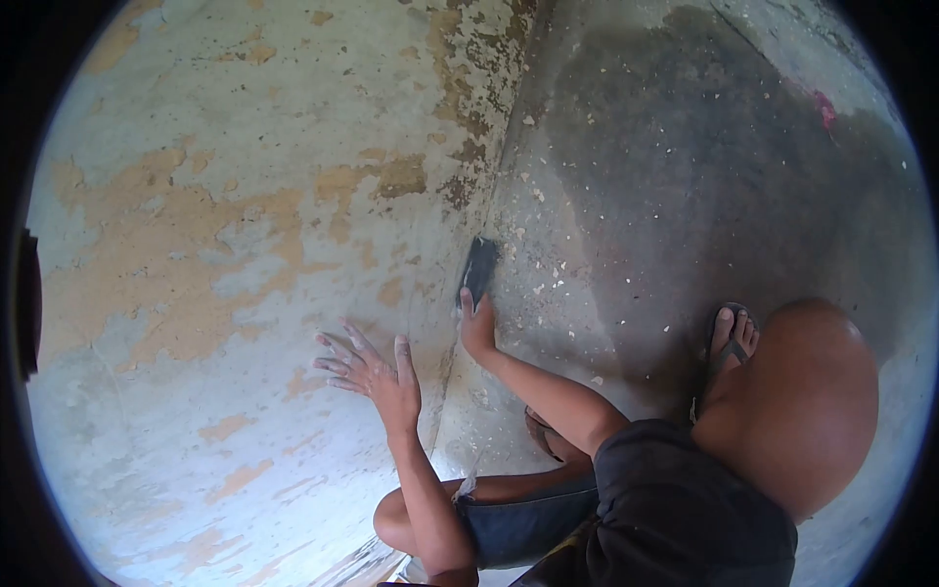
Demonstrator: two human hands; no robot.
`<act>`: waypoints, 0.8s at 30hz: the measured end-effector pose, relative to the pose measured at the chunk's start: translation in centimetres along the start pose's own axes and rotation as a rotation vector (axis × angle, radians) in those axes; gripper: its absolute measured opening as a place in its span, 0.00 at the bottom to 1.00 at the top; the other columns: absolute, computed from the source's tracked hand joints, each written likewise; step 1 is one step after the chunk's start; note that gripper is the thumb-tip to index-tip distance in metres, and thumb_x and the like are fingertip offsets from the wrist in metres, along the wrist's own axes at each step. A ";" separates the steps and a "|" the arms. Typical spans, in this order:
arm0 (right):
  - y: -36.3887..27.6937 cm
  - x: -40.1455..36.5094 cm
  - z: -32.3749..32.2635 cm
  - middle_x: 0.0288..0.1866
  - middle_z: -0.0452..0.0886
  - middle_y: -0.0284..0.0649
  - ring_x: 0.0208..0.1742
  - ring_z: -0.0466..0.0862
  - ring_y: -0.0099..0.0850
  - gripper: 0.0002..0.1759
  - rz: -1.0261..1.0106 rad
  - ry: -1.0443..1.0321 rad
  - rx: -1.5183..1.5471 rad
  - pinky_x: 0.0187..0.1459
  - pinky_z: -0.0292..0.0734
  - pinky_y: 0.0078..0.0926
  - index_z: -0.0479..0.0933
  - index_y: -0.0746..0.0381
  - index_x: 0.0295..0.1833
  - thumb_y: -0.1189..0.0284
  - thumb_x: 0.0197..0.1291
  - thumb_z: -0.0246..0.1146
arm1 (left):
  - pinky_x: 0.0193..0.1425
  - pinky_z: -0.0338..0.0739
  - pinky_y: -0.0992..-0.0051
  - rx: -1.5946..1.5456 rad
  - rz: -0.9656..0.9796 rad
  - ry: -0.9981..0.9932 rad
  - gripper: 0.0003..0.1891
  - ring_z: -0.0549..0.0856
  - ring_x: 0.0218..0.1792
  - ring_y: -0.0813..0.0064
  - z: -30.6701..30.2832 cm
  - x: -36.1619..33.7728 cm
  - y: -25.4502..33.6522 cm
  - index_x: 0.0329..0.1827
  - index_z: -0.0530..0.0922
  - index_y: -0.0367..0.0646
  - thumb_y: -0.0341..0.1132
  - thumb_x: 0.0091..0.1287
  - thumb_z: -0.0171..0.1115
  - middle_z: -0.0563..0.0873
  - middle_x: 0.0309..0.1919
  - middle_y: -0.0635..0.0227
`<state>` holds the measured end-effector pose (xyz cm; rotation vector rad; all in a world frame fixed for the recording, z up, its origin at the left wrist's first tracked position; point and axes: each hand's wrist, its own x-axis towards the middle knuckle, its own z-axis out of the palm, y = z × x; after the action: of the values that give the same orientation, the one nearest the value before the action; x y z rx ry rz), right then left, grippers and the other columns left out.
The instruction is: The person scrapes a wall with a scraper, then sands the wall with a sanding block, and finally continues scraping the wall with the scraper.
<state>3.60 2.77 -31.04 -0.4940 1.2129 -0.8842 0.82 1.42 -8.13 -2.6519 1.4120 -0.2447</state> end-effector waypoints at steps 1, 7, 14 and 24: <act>-0.1 0.6 0.2 0.48 0.82 0.59 0.55 0.81 0.55 0.31 -0.029 0.018 -0.003 0.56 0.73 0.41 0.72 0.71 0.58 0.50 0.73 0.53 | 0.72 0.21 0.32 -0.007 0.008 0.006 0.43 0.25 0.75 0.32 0.1 0.0 -0.2 0.83 0.45 0.56 0.58 0.70 0.54 0.31 0.80 0.49; -1.2 -6.1 0.0 0.49 0.81 0.60 0.55 0.80 0.56 0.28 -0.188 -0.032 0.007 0.55 0.72 0.42 0.72 0.70 0.57 0.52 0.74 0.52 | 0.72 0.22 0.32 0.055 -0.038 0.019 0.45 0.24 0.76 0.35 0.6 -0.1 0.6 0.83 0.43 0.55 0.58 0.70 0.55 0.31 0.81 0.51; -2.5 -4.3 -0.2 0.48 0.82 0.58 0.51 0.83 0.54 0.27 -0.123 -0.083 -0.014 0.53 0.74 0.42 0.70 0.69 0.57 0.53 0.74 0.52 | 0.71 0.22 0.30 -0.016 0.008 0.034 0.45 0.25 0.75 0.31 0.4 0.1 0.1 0.83 0.43 0.53 0.60 0.70 0.53 0.31 0.80 0.48; -6.0 -2.5 0.9 0.49 0.82 0.57 0.52 0.83 0.53 0.27 -0.124 -0.001 0.088 0.53 0.75 0.41 0.70 0.68 0.60 0.54 0.74 0.53 | 0.70 0.23 0.29 -0.032 -0.006 0.008 0.47 0.24 0.76 0.33 0.3 0.1 0.4 0.83 0.42 0.52 0.60 0.69 0.55 0.30 0.80 0.50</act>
<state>2.31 1.11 -24.79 -0.5023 1.1466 -1.0389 0.62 1.18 -8.47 -2.6838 1.4228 -0.2361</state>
